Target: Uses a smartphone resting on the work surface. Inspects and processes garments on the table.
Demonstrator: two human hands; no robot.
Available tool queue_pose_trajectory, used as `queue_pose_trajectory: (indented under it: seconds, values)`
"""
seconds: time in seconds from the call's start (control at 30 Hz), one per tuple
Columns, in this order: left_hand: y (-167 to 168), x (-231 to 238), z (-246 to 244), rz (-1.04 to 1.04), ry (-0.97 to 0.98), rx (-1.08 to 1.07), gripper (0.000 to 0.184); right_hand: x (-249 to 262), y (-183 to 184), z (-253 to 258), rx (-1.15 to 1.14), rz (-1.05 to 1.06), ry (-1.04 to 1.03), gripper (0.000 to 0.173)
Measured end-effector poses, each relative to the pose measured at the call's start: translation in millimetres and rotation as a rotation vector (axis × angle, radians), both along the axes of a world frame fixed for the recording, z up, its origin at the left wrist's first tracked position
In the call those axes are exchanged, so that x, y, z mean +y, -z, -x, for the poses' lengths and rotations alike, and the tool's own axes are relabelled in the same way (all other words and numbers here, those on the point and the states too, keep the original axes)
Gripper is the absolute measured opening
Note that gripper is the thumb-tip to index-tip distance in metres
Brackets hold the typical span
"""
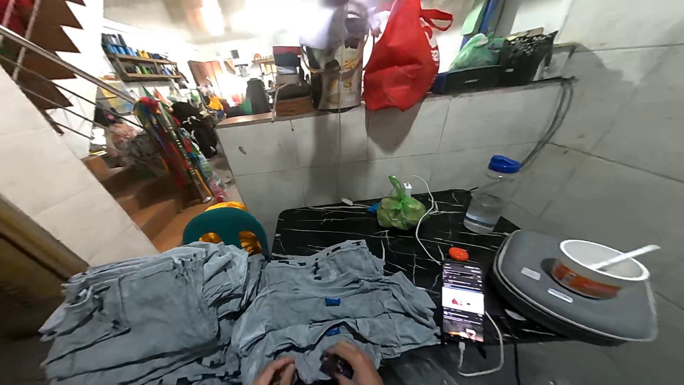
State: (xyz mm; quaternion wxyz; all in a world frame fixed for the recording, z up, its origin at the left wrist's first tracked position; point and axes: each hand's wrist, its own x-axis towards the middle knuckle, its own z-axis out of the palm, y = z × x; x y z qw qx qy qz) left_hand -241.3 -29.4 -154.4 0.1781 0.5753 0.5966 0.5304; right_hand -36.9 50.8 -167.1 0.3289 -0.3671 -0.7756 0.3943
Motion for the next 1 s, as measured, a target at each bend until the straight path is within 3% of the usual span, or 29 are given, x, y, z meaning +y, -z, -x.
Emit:
queue_pose_trajectory:
  seconds: [0.1, 0.33, 0.53, 0.7, 0.87, 1.0]
  values:
    - [-13, 10, 9, 0.05, -0.057, 0.244, 0.036, 5, -5, 2, 0.049, 0.036, 0.142, 0.031]
    - [-12, 52, 13, 0.006, -0.065, 0.46, 0.042, 18, -1, 2, 0.058, 0.061, 0.29, 0.062]
    - [-10, 73, 5, -0.081, -0.062, 0.57, 0.04, 19, 3, -3, 0.06, 0.096, 0.294, 0.054]
    - [-3, 77, 2, -0.189, -0.051, 0.603, 0.016, 17, 0, -1, -0.005, 0.113, 0.302, 0.054]
    - [-16, 60, 2, -0.196, 0.114, 0.561, 0.02, 13, -4, 0, 0.054, 0.055, 0.284, 0.046]
    - [-21, 45, -3, -0.107, 0.2, 0.562, 0.022, 8, -6, 14, 0.092, -0.01, 0.109, 0.038]
